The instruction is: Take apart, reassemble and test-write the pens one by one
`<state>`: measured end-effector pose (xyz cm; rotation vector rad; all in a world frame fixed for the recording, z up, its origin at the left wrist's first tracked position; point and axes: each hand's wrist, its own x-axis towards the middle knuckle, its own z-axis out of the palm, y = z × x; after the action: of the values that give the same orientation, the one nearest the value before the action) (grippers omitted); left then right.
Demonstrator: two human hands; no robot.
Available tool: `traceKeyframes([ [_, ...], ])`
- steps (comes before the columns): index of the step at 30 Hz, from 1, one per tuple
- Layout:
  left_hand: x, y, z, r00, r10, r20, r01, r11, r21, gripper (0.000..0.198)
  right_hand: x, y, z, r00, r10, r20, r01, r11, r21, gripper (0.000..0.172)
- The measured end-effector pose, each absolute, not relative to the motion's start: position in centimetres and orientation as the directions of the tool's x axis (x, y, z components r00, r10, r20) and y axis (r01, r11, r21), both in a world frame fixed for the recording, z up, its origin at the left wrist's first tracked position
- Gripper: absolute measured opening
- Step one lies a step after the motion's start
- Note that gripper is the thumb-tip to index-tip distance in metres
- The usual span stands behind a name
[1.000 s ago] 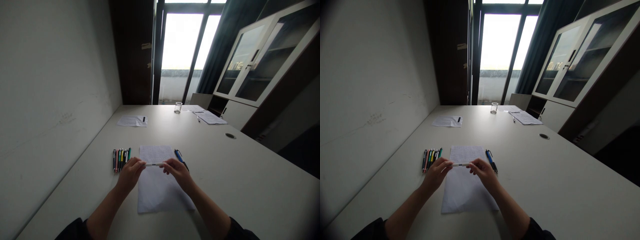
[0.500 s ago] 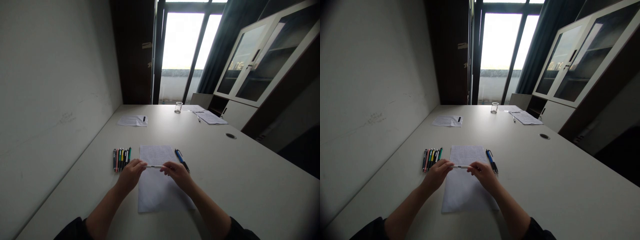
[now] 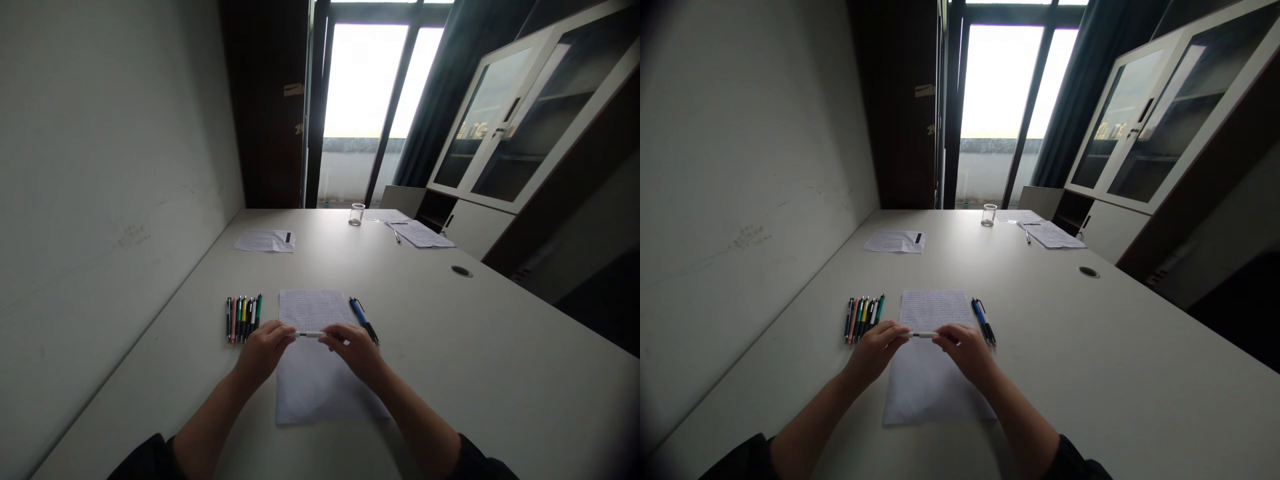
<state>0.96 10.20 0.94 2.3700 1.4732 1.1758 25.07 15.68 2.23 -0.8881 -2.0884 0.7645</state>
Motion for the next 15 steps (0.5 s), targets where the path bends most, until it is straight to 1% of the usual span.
traceKeyframes([
  [5, 1.02, 10.18, 0.94, 0.240, 0.795, 0.557, 0.730, -0.526, 0.436, 0.017, 25.00, 15.53, 2.16, -0.478, 0.778, 0.407, 0.326, 0.588, -0.740, 0.022],
  [15, 0.98, 9.92, 1.42, 0.235, 0.795, 0.559, 0.759, -0.509, 0.405, 0.018, 24.88, 15.09, 2.51, -0.456, 0.766, 0.453, 0.278, 0.607, -0.745, 0.019],
])
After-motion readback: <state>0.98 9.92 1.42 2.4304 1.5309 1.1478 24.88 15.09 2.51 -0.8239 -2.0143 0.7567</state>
